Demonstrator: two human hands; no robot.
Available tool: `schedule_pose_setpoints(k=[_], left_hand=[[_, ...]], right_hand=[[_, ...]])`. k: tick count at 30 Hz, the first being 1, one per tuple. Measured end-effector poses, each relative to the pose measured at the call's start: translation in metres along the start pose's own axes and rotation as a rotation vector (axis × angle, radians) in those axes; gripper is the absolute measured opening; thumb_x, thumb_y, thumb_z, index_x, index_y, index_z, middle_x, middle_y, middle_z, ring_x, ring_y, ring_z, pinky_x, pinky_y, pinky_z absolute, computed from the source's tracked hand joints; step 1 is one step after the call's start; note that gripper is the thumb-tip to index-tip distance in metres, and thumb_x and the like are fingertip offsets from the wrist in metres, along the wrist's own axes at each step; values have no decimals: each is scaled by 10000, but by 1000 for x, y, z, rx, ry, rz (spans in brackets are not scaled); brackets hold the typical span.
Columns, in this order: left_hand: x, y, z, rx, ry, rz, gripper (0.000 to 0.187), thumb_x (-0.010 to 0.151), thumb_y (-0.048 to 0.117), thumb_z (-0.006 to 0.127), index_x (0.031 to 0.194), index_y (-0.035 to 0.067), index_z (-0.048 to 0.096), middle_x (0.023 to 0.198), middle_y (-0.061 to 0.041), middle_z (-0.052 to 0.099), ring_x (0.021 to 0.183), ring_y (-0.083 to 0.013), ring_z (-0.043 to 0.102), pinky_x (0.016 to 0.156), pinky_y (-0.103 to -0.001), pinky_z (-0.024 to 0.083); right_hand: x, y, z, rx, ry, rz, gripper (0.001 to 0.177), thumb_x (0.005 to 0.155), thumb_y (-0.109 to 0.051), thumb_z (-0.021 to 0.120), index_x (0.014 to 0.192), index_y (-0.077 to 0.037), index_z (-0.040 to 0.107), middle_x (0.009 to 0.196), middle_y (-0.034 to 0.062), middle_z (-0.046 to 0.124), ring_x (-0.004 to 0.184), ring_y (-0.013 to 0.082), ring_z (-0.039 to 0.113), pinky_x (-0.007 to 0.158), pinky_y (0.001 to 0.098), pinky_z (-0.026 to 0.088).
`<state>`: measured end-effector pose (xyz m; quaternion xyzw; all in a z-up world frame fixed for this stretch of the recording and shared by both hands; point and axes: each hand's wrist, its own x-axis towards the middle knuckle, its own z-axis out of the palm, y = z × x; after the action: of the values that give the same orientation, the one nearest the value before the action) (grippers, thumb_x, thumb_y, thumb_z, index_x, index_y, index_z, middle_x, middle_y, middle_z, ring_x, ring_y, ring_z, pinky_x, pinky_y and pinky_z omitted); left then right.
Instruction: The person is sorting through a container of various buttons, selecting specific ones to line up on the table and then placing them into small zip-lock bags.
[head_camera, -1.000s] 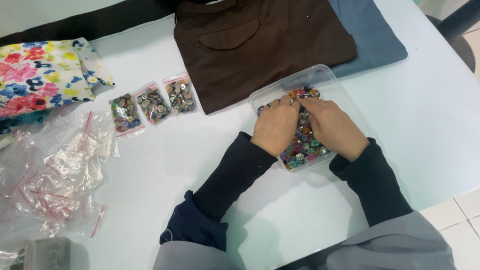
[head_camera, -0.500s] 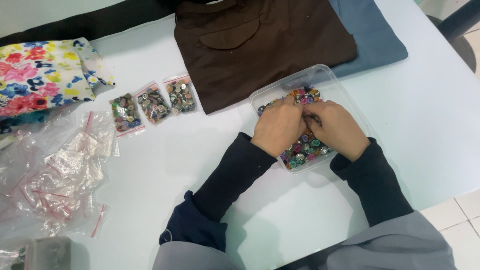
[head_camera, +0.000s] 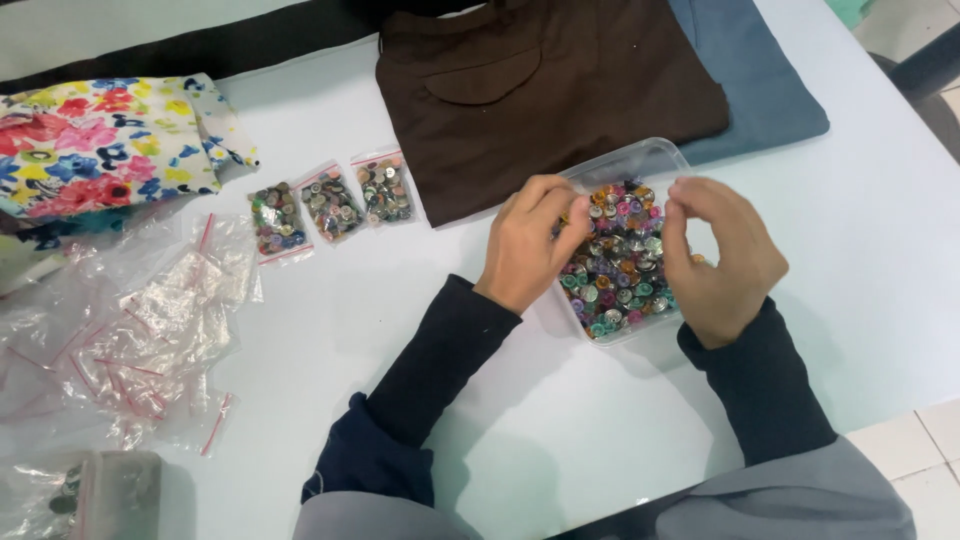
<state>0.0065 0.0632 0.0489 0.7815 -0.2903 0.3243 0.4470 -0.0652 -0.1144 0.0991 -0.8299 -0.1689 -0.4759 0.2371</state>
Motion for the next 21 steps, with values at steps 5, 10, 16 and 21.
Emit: schedule_pose_setpoints(k=[5, 10, 16, 21], left_hand=[[-28, -22, -58, 45, -42, -9, 199, 1006, 129, 633, 1199, 119, 682, 1099, -74, 598, 853, -262, 690, 782, -368, 599], [-66, -42, -111, 61, -190, -170, 251, 1003, 37, 589, 1244, 53, 655, 1101, -122, 553, 993, -252, 622, 876, -350, 550], [-88, -56, -143, 179, -434, -461, 221, 1012, 227, 614, 1189, 98, 582, 950, -64, 720, 882, -229, 735, 885, -373, 545], [-93, -58, -143, 214, -518, -395, 174, 993, 256, 662, 1145, 171, 671, 945, -23, 749, 899, -198, 728, 878, -324, 549]], right_hand=[[-75, -24, 19, 317, -263, -118, 221, 834, 35, 729, 1048, 17, 677, 1143, 200, 723, 959, 337, 729, 773, 398, 605], [-73, -97, 25, 595, -515, -536, 338, 966, -29, 709, 1249, 96, 572, 1218, 270, 659, 1053, 349, 729, 933, 432, 643], [-98, -99, 80, 464, -522, -313, 155, 982, -95, 622, 1102, -37, 702, 1086, 122, 679, 961, 308, 679, 804, 417, 548], [-80, -97, 96, 203, -646, -50, 164, 1011, -157, 621, 1129, -92, 715, 1028, 65, 682, 988, 234, 667, 856, 376, 470]])
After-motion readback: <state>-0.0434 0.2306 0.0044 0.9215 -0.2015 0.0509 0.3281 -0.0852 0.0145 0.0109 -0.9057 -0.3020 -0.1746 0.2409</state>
